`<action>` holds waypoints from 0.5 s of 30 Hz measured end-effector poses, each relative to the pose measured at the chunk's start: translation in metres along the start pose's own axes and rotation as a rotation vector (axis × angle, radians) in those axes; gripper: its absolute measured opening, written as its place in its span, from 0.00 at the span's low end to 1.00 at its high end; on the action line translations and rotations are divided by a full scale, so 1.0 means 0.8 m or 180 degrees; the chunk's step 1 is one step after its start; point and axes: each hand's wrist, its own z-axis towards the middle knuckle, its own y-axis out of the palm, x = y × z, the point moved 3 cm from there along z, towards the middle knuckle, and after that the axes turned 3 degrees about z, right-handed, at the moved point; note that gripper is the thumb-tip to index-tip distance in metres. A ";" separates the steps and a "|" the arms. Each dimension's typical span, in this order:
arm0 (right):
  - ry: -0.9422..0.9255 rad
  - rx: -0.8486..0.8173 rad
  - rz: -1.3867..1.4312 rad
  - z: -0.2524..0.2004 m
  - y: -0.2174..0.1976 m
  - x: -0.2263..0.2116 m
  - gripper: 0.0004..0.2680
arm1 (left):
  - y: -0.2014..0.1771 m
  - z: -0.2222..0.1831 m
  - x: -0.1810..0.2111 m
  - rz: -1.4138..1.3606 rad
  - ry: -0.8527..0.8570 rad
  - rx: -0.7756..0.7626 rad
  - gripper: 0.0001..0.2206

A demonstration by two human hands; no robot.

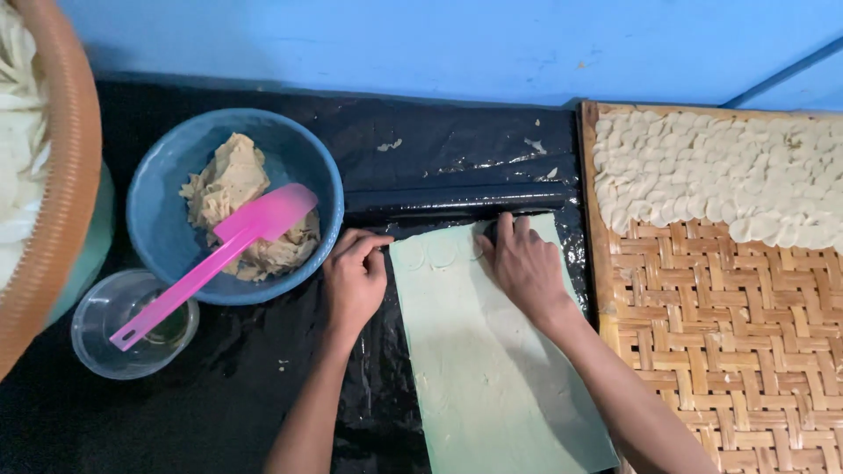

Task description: Preparing and cutting circular dough pieces for food production.

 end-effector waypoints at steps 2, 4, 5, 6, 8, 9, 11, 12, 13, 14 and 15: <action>0.0085 -0.0134 0.0261 -0.002 -0.009 0.011 0.18 | 0.000 -0.001 -0.002 0.0063 0.0279 0.0136 0.10; 0.0167 -0.0276 0.0519 -0.009 -0.017 0.022 0.18 | -0.001 -0.003 -0.002 0.0122 0.0551 0.0271 0.10; 0.0284 -0.0232 0.0762 -0.014 -0.022 0.029 0.18 | -0.001 -0.002 -0.004 0.0101 0.0373 0.0198 0.10; 0.0393 -0.0206 0.0997 -0.020 -0.028 0.038 0.17 | 0.001 -0.004 -0.006 0.0071 0.0175 0.0125 0.10; 0.0391 0.0003 0.0983 -0.033 -0.036 0.039 0.18 | 0.001 -0.003 -0.008 0.0060 0.0284 0.0186 0.10; 0.0402 0.0209 0.0988 -0.041 -0.041 0.041 0.18 | 0.002 -0.004 -0.009 0.0063 0.0396 0.0227 0.10; 0.0452 0.0172 0.0902 -0.043 -0.041 0.046 0.19 | 0.000 -0.004 -0.004 0.0034 0.0220 0.0123 0.10; 0.0510 0.0150 0.0837 -0.043 -0.040 0.048 0.19 | -0.001 -0.002 -0.002 0.0023 0.0063 0.0010 0.10; 0.0523 0.0155 0.0840 -0.042 -0.040 0.050 0.19 | -0.001 0.000 -0.001 0.0022 0.0073 -0.0001 0.10; 0.0485 0.0117 0.0785 -0.041 -0.039 0.049 0.19 | -0.002 0.000 0.001 0.0040 0.0096 0.0010 0.10; 0.0447 0.0079 0.0730 -0.041 -0.037 0.049 0.20 | -0.003 -0.001 0.002 0.0058 0.0120 0.0021 0.10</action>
